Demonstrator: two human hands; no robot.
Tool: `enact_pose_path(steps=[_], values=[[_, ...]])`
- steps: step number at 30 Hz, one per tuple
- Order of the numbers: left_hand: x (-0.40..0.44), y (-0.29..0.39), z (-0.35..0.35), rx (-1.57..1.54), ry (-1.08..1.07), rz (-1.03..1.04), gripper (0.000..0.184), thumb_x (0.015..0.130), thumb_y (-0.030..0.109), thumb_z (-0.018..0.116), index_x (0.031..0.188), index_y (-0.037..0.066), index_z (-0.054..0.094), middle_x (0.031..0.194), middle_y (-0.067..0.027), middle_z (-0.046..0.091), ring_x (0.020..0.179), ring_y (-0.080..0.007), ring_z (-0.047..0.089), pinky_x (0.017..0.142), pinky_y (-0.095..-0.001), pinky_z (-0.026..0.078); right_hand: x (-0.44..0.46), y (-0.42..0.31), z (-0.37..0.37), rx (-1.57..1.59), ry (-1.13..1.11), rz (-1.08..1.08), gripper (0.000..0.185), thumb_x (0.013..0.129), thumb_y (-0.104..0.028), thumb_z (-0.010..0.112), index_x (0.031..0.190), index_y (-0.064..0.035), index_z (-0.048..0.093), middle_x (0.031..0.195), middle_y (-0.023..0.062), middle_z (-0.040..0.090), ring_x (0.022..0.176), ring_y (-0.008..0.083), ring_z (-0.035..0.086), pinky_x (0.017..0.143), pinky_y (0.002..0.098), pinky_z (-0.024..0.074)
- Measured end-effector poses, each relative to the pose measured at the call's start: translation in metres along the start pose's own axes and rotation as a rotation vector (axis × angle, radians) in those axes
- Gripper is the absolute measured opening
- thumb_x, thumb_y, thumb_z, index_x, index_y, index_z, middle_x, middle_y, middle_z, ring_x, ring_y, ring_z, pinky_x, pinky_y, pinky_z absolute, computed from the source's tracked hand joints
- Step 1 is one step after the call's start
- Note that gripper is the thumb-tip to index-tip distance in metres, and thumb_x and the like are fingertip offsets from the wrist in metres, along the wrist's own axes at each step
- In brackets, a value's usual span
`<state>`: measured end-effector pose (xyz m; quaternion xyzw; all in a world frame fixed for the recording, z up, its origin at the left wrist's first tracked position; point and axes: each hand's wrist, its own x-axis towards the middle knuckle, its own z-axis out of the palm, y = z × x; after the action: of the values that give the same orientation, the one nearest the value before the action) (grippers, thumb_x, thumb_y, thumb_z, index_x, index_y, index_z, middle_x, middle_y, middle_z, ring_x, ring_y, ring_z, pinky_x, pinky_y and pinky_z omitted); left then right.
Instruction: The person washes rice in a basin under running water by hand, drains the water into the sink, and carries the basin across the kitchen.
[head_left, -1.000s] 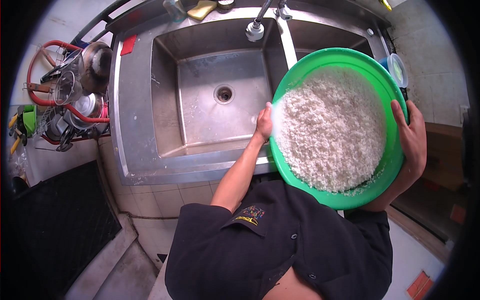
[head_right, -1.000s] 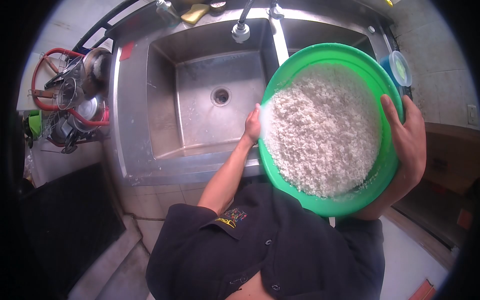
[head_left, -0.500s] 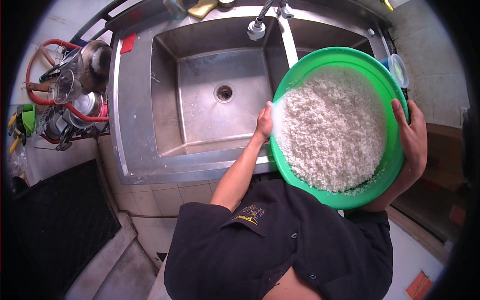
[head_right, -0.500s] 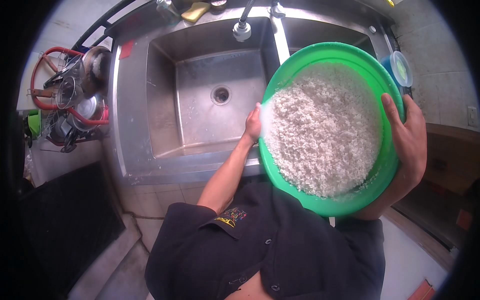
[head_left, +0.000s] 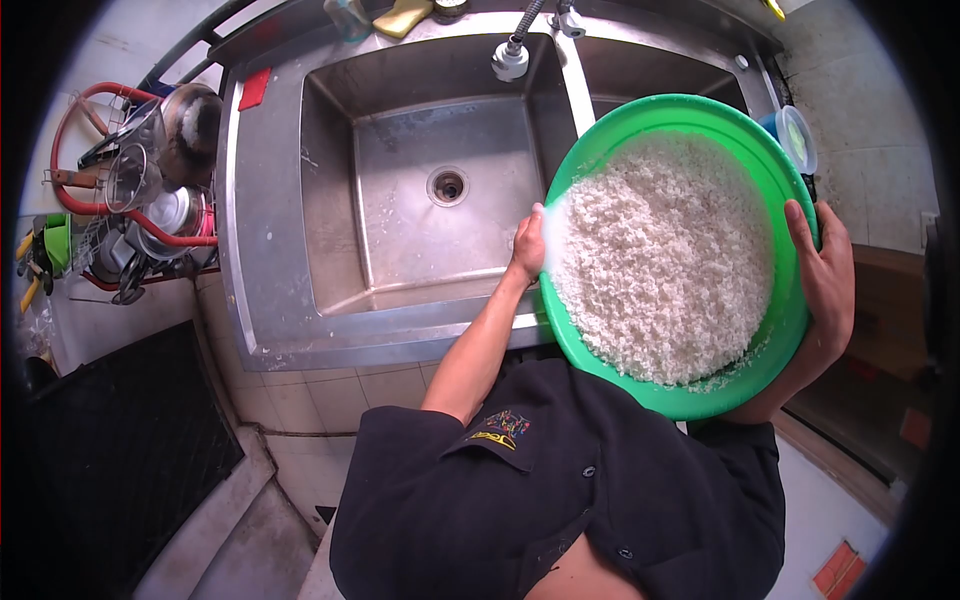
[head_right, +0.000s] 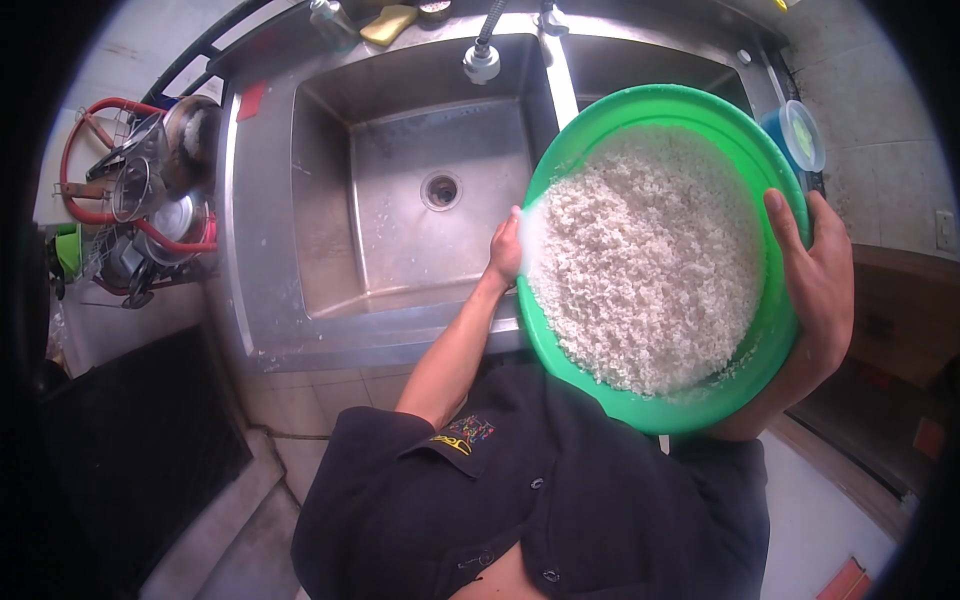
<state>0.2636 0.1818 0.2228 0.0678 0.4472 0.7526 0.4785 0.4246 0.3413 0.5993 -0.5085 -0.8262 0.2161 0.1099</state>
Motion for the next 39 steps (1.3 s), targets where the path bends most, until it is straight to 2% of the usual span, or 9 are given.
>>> enact_pose_path(steps=[1, 10, 13, 16, 22, 25, 28, 37, 39], values=[[-0.001, 0.002, 0.001, 0.013, -0.008, 0.007, 0.053, 0.105, 0.042, 0.029, 0.089, 0.004, 0.063, 0.073, 0.0014, 0.060, 0.061, -0.0068, 0.052, 0.056, -0.0233, 0.043, -0.001, 0.000, 0.003, 0.013, 0.037, -0.036, 0.059, 0.090, -0.050, 0.062, 0.102, 0.0080, 0.058, 0.090, 0.0178, 0.063, 0.085, 0.0212, 0.058, 0.082, 0.0351, 0.0448], [0.000, 0.000, 0.000, 0.003, 0.011, -0.006, 0.054, 0.105, 0.043, 0.029, 0.095, 0.003, 0.064, 0.079, -0.0005, 0.063, 0.066, -0.0073, 0.055, 0.060, -0.0234, 0.044, -0.001, 0.002, 0.001, -0.085, 0.057, -0.048, 0.061, 0.090, -0.050, 0.061, 0.105, 0.0089, 0.058, 0.094, 0.0194, 0.064, 0.089, 0.0226, 0.059, 0.084, 0.0354, 0.0448], [0.000, -0.001, -0.001, -0.011, 0.002, -0.008, 0.054, 0.104, 0.043, 0.030, 0.096, 0.002, 0.064, 0.079, -0.0008, 0.063, 0.066, -0.0075, 0.055, 0.060, -0.0235, 0.045, 0.002, 0.004, -0.003, -0.083, -0.009, 0.073, 0.078, 0.089, -0.053, 0.063, 0.131, 0.0116, 0.047, 0.127, 0.0248, 0.055, 0.120, 0.0261, 0.051, 0.102, 0.0324, 0.0374], [0.001, -0.002, -0.006, -0.021, -0.041, -0.019, 0.052, 0.105, 0.040, 0.031, 0.101, 0.001, 0.064, 0.087, -0.0044, 0.066, 0.074, -0.0108, 0.060, 0.069, -0.0255, 0.048, 0.002, 0.002, -0.005, -0.056, -0.065, 0.067, 0.074, 0.090, -0.052, 0.062, 0.127, 0.0110, 0.050, 0.122, 0.0234, 0.058, 0.114, 0.0250, 0.054, 0.099, 0.0319, 0.0392], [-0.001, 0.001, 0.000, -0.021, 0.011, -0.014, 0.053, 0.104, 0.043, 0.031, 0.100, 0.001, 0.063, 0.085, -0.0032, 0.065, 0.070, -0.0094, 0.058, 0.065, -0.0242, 0.047, 0.004, 0.006, -0.006, -0.031, -0.100, 0.046, 0.070, 0.091, -0.051, 0.061, 0.124, 0.0101, 0.052, 0.117, 0.0220, 0.060, 0.111, 0.0235, 0.056, 0.096, 0.0316, 0.0404], [-0.003, 0.005, 0.005, -0.116, 0.025, -0.050, 0.053, 0.104, 0.043, 0.033, 0.104, 0.000, 0.063, 0.092, -0.0058, 0.067, 0.077, -0.0114, 0.061, 0.071, -0.0253, 0.049, -0.001, 0.003, -0.001, -0.119, 0.031, -0.009, 0.063, 0.092, -0.049, 0.061, 0.118, 0.0083, 0.055, 0.108, 0.0183, 0.063, 0.101, 0.0203, 0.057, 0.091, 0.0306, 0.0427], [-0.001, 0.002, 0.000, -0.140, 0.002, -0.058, 0.049, 0.103, 0.039, 0.035, 0.113, -0.002, 0.061, 0.103, -0.0109, 0.067, 0.088, -0.0167, 0.064, 0.081, -0.0288, 0.051, 0.002, 0.008, -0.001, -0.018, -0.007, -0.014, 0.063, 0.090, -0.051, 0.062, 0.110, 0.0080, 0.058, 0.100, 0.0202, 0.064, 0.094, 0.0252, 0.060, 0.087, 0.0357, 0.0442], [-0.004, 0.008, 0.004, -0.152, -0.016, -0.017, 0.049, 0.104, 0.038, 0.034, 0.113, -0.002, 0.061, 0.105, -0.0106, 0.066, 0.091, -0.0151, 0.063, 0.083, -0.0279, 0.049, 0.002, 0.006, -0.004, -0.039, -0.040, 0.045, 0.077, 0.088, -0.054, 0.063, 0.125, 0.0124, 0.051, 0.118, 0.0271, 0.059, 0.113, 0.0304, 0.057, 0.098, 0.0367, 0.0405], [-0.004, 0.009, 0.004, -0.119, -0.012, -0.015, 0.050, 0.104, 0.039, 0.034, 0.113, -0.002, 0.061, 0.105, -0.0105, 0.067, 0.091, -0.0147, 0.063, 0.083, -0.0280, 0.049, 0.005, 0.018, -0.002, -0.088, 0.013, 0.028, 0.070, 0.090, -0.051, 0.062, 0.123, 0.0099, 0.053, 0.114, 0.0214, 0.061, 0.108, 0.0245, 0.057, 0.095, 0.0326, 0.0412]])
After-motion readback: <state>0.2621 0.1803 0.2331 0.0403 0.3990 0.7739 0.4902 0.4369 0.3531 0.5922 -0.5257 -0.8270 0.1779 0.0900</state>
